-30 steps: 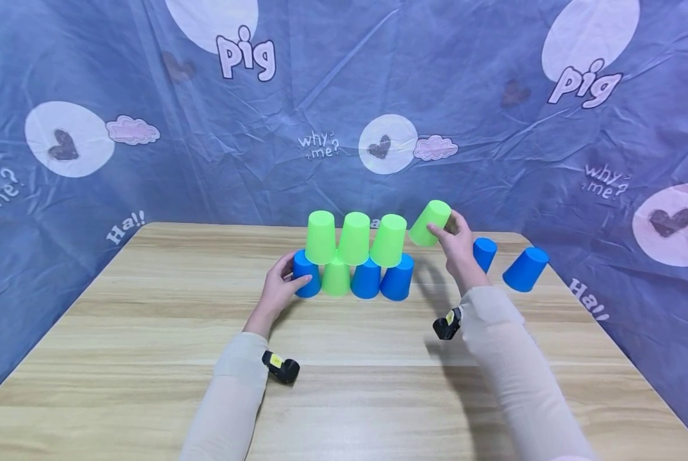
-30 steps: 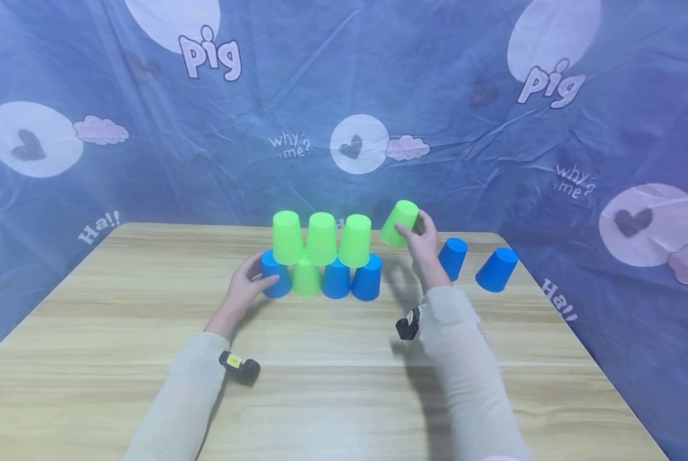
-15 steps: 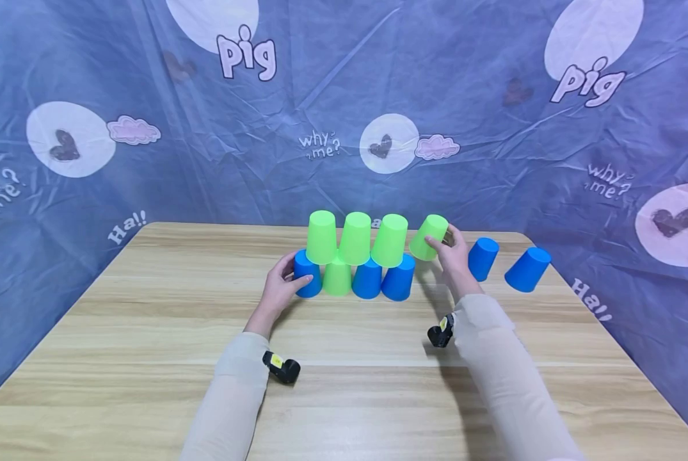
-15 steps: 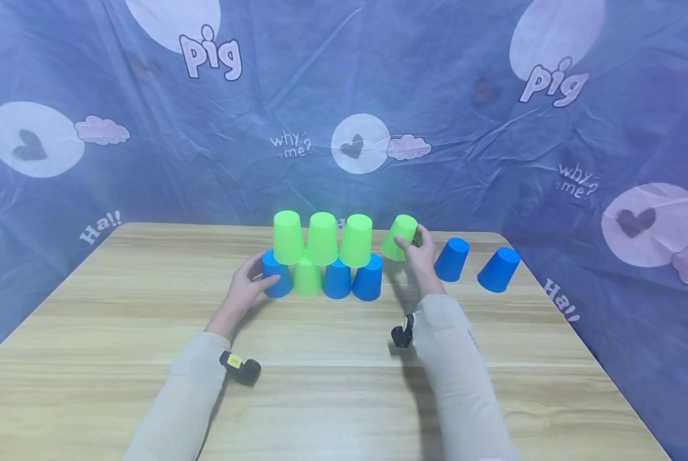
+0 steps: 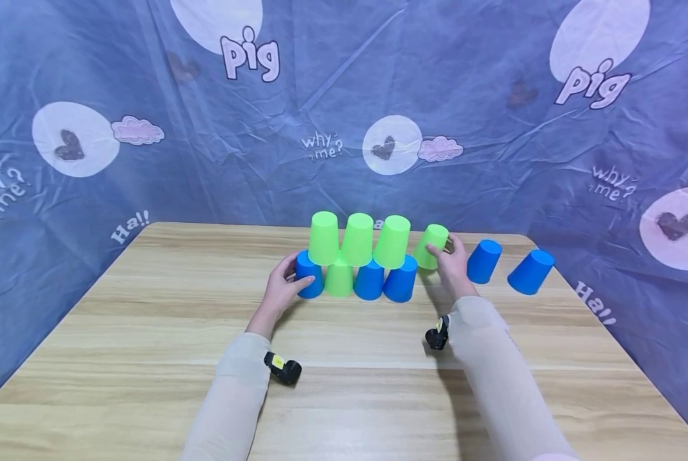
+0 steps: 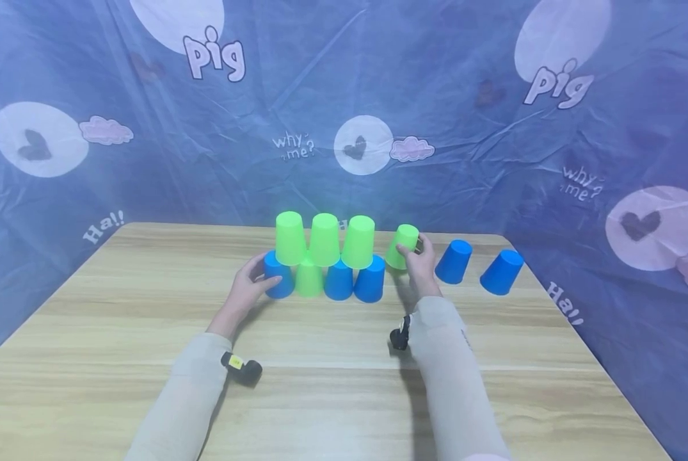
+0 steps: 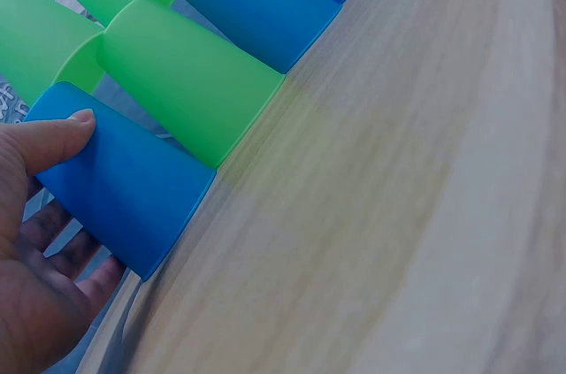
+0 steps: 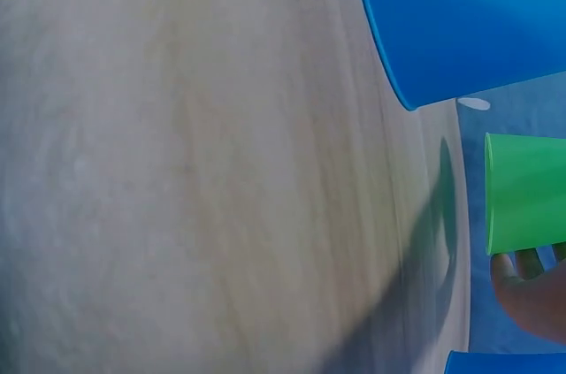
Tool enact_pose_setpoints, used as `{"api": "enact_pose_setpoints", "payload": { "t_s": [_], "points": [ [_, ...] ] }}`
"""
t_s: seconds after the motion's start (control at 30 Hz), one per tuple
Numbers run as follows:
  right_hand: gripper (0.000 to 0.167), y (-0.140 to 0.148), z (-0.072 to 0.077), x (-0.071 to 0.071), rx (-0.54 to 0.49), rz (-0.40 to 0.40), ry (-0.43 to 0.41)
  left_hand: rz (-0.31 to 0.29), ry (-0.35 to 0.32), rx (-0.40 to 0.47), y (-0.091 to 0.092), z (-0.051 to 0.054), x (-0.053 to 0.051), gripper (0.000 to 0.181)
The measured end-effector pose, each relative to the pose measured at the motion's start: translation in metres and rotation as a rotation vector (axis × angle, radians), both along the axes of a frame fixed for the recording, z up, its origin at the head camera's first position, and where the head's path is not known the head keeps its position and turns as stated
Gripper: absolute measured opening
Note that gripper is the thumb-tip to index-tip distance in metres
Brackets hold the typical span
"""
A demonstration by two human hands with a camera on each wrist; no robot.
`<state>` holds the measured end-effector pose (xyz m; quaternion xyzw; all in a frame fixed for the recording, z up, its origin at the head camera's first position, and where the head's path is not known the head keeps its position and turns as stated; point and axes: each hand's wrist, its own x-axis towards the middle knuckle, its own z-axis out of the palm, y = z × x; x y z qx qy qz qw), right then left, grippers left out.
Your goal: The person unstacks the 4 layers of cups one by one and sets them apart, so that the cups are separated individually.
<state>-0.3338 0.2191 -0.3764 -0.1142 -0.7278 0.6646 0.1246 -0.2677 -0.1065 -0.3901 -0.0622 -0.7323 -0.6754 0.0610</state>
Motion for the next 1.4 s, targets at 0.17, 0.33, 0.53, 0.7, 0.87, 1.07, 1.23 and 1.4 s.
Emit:
{"api": "enact_pose_setpoints", "payload": {
  "t_s": [0.17, 0.33, 0.53, 0.7, 0.87, 1.07, 1.23, 1.4],
  "points": [
    [0.062, -0.002, -0.001, 0.0, 0.01, -0.019, -0.007, -0.006, 0.03, 0.002, 0.001, 0.001, 0.002, 0.053],
    [0.062, -0.004, -0.003, 0.003, 0.037, -0.018, -0.004, -0.003, 0.029, 0.007, -0.002, -0.011, -0.007, 0.053],
    [0.061, -0.005, -0.009, 0.001, 0.042, -0.008, -0.003, 0.016, 0.049, -0.018, -0.002, -0.019, -0.013, 0.053],
    [0.061, -0.005, -0.011, -0.001, 0.053, -0.011, -0.008, 0.024, 0.042, -0.02, -0.002, -0.019, -0.013, 0.053],
    [0.061, -0.005, -0.012, -0.003, 0.05, -0.008, -0.005, 0.026, 0.036, -0.017, -0.002, -0.019, -0.014, 0.053],
    [0.062, -0.005, -0.012, -0.004, 0.062, 0.003, 0.001, 0.034, 0.038, -0.024, -0.001, -0.02, -0.014, 0.051],
    [0.062, -0.005, -0.009, -0.004, 0.056, 0.022, -0.017, 0.033, 0.039, -0.023, 0.0, -0.018, -0.012, 0.052],
    [0.066, -0.004, 0.002, -0.001, 0.024, 0.068, -0.029, 0.023, 0.037, -0.021, -0.002, -0.017, -0.011, 0.053]
  ]
}}
